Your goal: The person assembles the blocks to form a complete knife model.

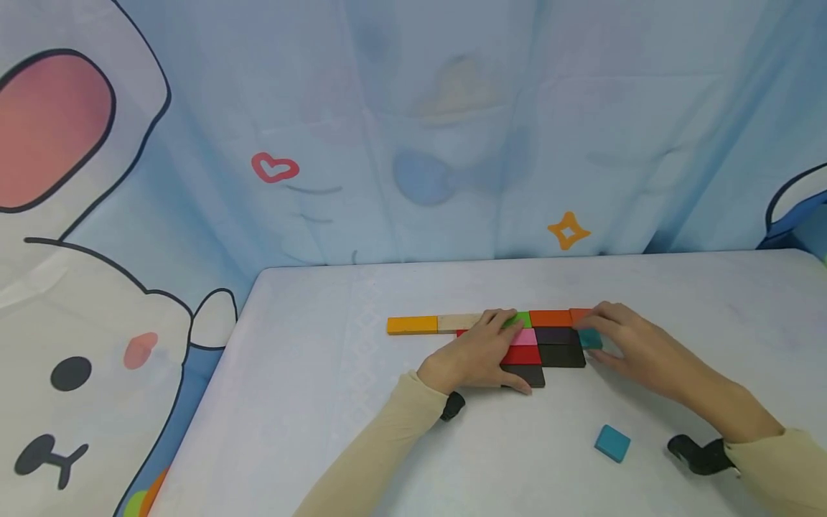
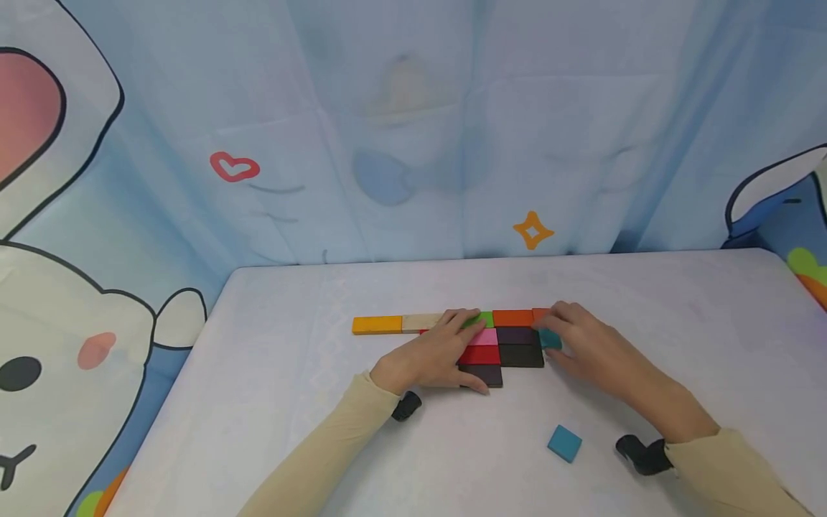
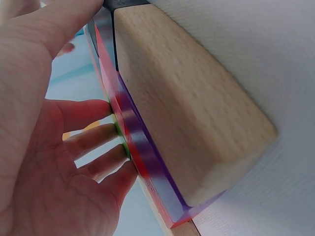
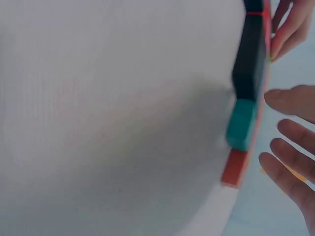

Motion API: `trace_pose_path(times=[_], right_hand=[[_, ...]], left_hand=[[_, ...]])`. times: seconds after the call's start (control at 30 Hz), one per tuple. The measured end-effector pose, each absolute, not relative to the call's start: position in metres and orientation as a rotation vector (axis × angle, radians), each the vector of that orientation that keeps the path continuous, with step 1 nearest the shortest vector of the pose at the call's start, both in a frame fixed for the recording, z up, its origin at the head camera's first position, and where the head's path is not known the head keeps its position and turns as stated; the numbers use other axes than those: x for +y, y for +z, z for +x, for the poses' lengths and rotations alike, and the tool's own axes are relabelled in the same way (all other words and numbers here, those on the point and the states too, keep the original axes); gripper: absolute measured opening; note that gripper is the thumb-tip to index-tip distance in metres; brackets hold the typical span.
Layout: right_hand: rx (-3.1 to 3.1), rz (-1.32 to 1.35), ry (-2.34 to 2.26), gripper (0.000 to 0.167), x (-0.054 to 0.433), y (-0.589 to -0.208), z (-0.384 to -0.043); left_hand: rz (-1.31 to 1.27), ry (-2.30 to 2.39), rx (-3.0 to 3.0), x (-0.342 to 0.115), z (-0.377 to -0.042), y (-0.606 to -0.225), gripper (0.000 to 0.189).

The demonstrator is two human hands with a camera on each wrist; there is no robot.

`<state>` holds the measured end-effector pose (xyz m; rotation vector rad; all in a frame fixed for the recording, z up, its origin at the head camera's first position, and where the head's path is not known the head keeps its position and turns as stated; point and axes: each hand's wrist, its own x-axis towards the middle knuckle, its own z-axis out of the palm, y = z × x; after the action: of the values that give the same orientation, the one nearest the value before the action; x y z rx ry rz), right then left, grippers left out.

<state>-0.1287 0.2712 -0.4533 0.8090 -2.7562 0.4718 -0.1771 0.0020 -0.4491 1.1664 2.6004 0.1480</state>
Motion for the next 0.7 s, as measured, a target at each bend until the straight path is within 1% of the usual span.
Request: trace_pose_path(times=[0.27, 0.4, 0.57, 0.7], right_hand=[[-3.043, 0.893, 0.647, 0.043, 0.264, -0.435, -0.1], [-3.286, 0.937, 0.765, 0.045, 0.264, -0.432, -0.089], [-3.414, 1.032, 0.884, 0.046, 0.267, -0.44, -0.082], [-3.391, 1.086, 0.991, 0.045, 0.274, -0.456, -0.082]], left_hand=[[1.161, 0.178, 2.601, 0.002, -0.176, -0.448, 0.104], [1.169, 0.182, 2.599, 0.003, -0.175, -0.449, 0.104], [1.179, 0.176, 2.595, 0.003, -0.176, -0.45, 0.104], [1.177, 0.167, 2.601, 0.003, -0.176, -0.449, 0.104]])
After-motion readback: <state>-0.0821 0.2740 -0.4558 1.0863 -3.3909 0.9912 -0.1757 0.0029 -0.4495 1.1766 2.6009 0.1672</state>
